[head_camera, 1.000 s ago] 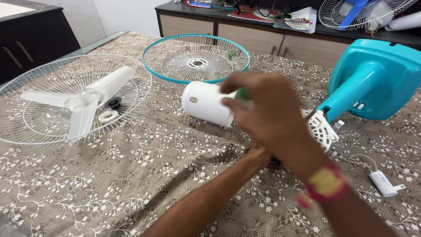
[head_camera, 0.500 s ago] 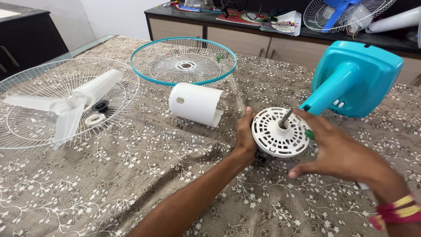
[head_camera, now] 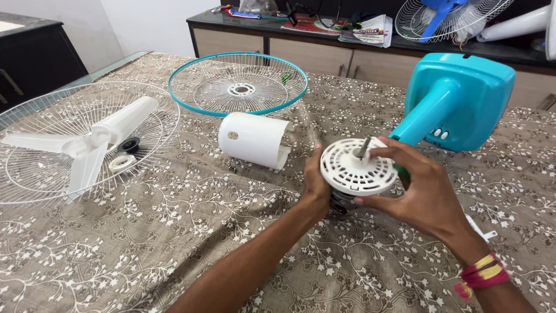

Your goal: The person disassembles a teal electric fan by removing the front cover, unscrewing the motor housing, and separating the motor from the fan body. The person uses a green screwdriver to loosen screws and carefully detaches components.

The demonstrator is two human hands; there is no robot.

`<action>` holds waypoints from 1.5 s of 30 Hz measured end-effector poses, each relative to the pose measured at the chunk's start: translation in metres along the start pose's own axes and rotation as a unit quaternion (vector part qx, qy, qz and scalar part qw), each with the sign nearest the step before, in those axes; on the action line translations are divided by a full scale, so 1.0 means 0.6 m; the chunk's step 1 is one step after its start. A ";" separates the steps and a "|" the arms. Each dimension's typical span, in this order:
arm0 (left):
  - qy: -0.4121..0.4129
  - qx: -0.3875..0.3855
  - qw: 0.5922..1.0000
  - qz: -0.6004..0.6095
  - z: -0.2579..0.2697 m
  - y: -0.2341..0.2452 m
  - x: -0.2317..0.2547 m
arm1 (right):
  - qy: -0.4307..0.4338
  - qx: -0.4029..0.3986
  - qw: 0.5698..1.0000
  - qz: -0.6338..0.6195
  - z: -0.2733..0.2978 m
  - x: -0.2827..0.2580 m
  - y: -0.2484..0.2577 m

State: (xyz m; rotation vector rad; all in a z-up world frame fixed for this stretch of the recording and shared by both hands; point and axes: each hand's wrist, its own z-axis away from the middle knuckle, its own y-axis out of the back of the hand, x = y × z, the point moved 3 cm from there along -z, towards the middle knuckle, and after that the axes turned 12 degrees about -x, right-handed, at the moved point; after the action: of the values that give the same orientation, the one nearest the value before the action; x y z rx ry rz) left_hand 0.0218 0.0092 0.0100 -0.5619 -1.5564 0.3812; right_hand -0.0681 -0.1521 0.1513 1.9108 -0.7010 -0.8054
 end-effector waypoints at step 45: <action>-0.050 -0.049 0.998 0.006 0.001 -0.016 0.011 | -0.064 -0.146 0.968 -0.196 -0.184 -0.289 -0.212</action>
State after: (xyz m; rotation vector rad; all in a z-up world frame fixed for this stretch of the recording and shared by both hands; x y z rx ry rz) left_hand 0.0199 0.0050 0.0210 -0.6355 -1.6763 0.3481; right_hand -0.0735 0.0875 0.1203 1.7575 -0.2577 -1.2168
